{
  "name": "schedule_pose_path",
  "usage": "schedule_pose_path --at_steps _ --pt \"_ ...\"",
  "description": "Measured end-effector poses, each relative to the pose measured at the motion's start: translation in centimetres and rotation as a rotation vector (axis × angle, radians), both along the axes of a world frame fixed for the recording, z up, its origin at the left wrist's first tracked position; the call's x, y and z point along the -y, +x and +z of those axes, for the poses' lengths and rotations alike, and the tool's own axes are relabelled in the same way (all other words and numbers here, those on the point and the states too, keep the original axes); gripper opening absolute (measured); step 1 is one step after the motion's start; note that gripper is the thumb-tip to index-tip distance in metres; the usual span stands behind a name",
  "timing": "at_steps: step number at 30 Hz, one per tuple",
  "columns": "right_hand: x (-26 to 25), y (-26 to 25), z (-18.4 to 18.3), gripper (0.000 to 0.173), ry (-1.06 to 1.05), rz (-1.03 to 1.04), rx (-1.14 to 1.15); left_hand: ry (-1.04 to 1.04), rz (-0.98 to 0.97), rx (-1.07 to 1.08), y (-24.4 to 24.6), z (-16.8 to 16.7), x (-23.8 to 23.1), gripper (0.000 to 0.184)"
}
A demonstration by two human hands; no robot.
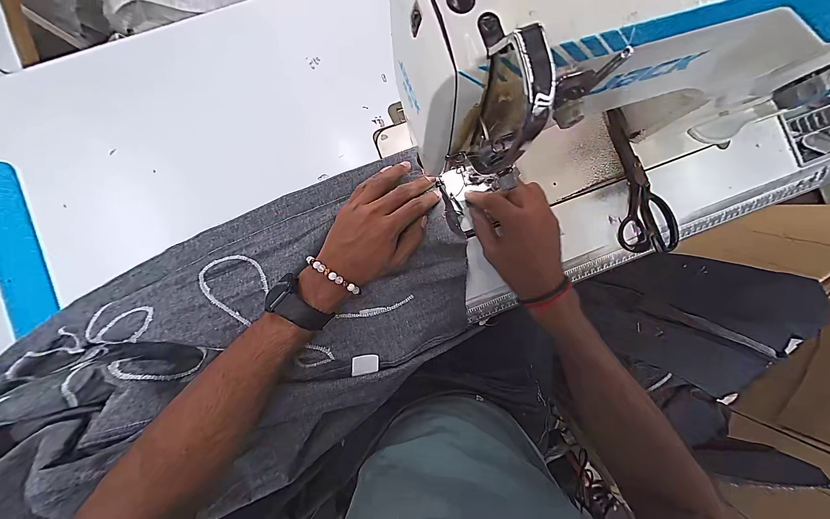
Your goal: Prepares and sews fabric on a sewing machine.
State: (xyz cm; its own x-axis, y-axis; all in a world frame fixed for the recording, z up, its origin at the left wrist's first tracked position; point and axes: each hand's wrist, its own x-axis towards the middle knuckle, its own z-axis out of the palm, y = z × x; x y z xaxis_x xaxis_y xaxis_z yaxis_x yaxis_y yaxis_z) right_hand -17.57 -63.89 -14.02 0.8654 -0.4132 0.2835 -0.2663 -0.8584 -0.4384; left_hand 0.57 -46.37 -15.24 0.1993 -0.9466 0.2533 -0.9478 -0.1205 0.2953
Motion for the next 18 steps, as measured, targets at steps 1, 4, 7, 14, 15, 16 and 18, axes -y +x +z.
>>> schedule_pose_path --at_steps 1,4,7,14,15,16,18 --pt "-0.8 0.4 -0.4 0.023 -0.021 -0.010 0.037 0.006 -0.010 0.002 0.2 0.0 0.0 0.040" --pt "-2.4 1.2 -1.0 0.022 -0.083 0.000 0.119 0.020 -0.044 0.009 0.8 0.1 -0.2 0.042" --pt "-3.3 0.6 -1.3 0.028 -0.117 0.079 0.162 0.008 -0.102 0.012 2.0 0.1 -0.2 0.043" --pt "-4.5 -0.3 -2.1 0.033 -0.174 0.057 0.127 0.003 -0.229 0.072 4.3 0.3 0.4 0.040" --pt "-4.6 -0.3 -2.1 0.032 -0.202 0.028 0.131 0.002 -0.220 0.082 4.3 0.3 0.5 0.040" --pt "-4.8 -0.2 -2.1 0.030 -0.231 -0.011 0.137 0.003 -0.202 0.092 4.1 0.3 0.6 0.040" --pt "-5.0 0.0 -2.0 0.026 -0.277 -0.080 0.145 -0.013 -0.158 0.089 3.3 0.2 0.7 0.039"
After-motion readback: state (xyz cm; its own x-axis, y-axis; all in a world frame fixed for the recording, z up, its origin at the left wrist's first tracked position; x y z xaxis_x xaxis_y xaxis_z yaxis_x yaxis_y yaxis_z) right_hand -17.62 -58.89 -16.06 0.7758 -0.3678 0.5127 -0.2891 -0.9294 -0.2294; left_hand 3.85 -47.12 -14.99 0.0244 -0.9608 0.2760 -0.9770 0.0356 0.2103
